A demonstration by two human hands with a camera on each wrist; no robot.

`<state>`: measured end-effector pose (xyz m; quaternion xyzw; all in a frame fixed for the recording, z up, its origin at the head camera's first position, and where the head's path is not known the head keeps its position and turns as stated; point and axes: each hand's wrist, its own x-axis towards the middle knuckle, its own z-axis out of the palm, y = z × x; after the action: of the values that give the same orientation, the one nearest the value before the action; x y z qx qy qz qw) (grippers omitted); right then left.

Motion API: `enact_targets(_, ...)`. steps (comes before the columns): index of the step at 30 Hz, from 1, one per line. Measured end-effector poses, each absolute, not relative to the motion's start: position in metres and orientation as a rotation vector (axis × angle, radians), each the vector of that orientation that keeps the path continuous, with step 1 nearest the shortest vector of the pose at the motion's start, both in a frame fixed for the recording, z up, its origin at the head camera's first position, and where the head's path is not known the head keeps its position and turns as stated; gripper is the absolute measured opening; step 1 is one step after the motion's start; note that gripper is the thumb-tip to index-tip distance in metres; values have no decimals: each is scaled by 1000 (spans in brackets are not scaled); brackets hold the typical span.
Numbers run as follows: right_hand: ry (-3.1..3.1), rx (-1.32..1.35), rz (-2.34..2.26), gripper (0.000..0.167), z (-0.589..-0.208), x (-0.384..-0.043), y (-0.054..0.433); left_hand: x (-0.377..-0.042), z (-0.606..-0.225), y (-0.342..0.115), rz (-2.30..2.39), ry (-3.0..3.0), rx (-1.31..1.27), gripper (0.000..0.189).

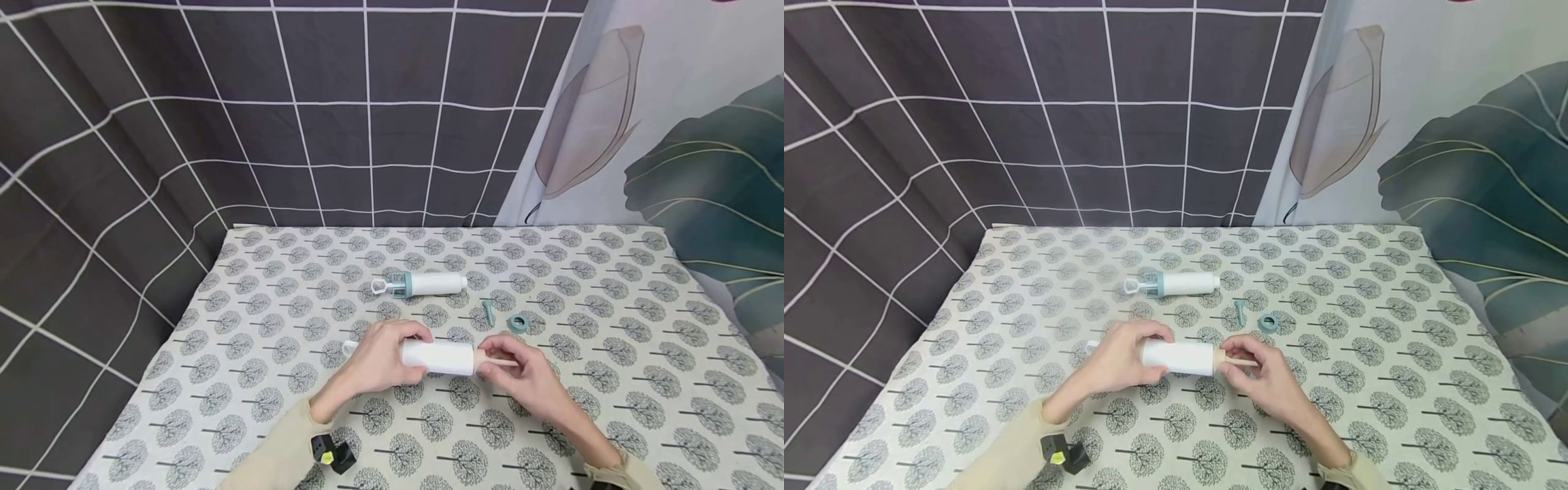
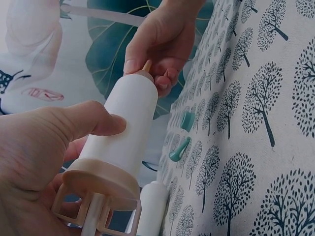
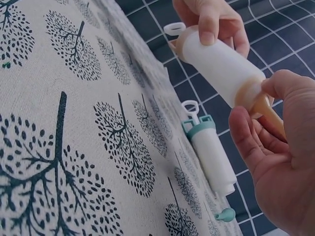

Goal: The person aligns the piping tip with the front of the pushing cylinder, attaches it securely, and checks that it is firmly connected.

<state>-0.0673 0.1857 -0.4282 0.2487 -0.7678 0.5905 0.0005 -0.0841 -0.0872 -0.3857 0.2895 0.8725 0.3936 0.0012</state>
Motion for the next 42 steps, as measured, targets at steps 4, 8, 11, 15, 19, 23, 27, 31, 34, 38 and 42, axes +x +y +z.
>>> enact_targets(4, -2433, 749, 1925, 20, -427, -67, 186, -84, -386, -87, 1240, 2735, 897, 42)
enact_targets(8, -2481, 720, 1955, 19, -425, -66, 186, -83, -386, -87, 1240, 2728, 882, 42)
enact_targets(11, -2527, 701, 1932, 19, -424, -66, 187, -84, -387, -87, 1233, 2729, 874, 42)
enact_targets(15, -2549, 666, 1898, 22, -424, -65, 187, -84, -387, -87, 1229, 2733, 872, 42)
enact_targets(19, -2477, 734, 1842, 36, -425, -67, 188, -84, -388, -88, 1245, 2726, 878, 42)
enact_targets(23, -2349, 905, 1836, 48, -427, -70, 188, -85, -388, -89, 1256, 2721, 877, 42)
enact_targets(27, -2265, 1002, 1860, 51, -428, -71, 186, -85, -388, -89, 1254, 2726, 876, 42)
enact_targets(31, -2240, 1025, 1837, 51, -430, -70, 184, -84, -388, -89, 1251, 2728, 884, 41)
enact_targets(34, -2247, 1016, 1811, 49, -431, -70, 183, -83, -387, -88, 1243, 2729, 889, 41)
enact_targets(38, -2280, 983, 1798, 47, -431, -69, 182, -82, -388, -88, 1239, 2731, 881, 41)
enact_targets(42, -2328, 933, 1792, 43, -430, -68, 182, -82, -388, -88, 1237, 2736, 869, 42)
